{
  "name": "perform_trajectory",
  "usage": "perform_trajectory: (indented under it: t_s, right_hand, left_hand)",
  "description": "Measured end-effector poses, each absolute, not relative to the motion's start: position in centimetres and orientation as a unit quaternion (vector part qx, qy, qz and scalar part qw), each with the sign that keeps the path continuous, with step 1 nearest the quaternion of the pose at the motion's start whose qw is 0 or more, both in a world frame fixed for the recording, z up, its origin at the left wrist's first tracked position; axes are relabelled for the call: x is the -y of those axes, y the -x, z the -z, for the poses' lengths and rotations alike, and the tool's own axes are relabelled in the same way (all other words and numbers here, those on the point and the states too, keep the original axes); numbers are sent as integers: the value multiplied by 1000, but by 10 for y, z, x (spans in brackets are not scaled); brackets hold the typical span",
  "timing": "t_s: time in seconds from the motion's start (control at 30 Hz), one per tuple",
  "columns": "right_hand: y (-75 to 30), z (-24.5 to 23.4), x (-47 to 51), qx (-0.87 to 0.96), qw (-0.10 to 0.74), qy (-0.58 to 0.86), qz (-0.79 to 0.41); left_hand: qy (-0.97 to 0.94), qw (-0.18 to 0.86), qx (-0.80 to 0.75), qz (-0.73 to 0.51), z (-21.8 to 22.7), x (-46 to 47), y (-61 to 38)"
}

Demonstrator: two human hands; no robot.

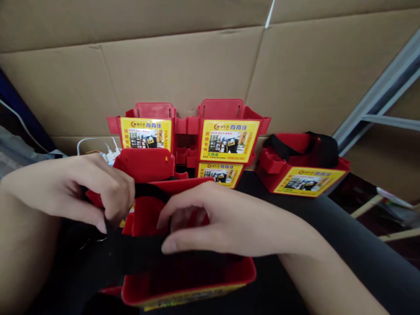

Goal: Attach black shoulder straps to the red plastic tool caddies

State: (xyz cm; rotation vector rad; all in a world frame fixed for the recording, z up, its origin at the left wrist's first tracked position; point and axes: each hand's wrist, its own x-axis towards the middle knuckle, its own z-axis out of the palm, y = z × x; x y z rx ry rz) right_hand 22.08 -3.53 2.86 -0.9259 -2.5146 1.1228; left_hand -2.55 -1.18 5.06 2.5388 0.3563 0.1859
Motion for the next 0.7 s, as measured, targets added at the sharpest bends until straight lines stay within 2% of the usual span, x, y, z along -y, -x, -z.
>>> perform_trajectory:
  t_s: [0.17, 0.27, 0.33, 0.4, 0.53, 0.6, 0.7]
  right_hand:
    - [-207, -15, 32, 852, 280, 350, -269]
    - [-202, -10, 31, 867, 282, 372, -173]
    - [-201, -9, 28, 875, 272, 367, -159]
    - [-202, -10, 26, 863, 307, 367, -162]
    - [-204, -11, 26, 812, 392, 405, -155]
    - [-204, -11, 27, 803, 387, 419, -174]
    - [-202, -11, 29, 818, 372, 402, -173]
  left_hand:
    - [-952, 246, -123, -133, -51, 30, 10]
    - [-951, 238, -114, -159, -48, 38, 1]
    - [-954, 233, -95, -162, -47, 42, -2]
    - [-951, 199, -114, -206, -46, 43, -2]
    - [-892, 119, -268, -345, -41, 33, -2]
    - [-887, 148, -321, -296, -36, 23, -3]
    - [-893, 229, -318, -220, -30, 9, -6]
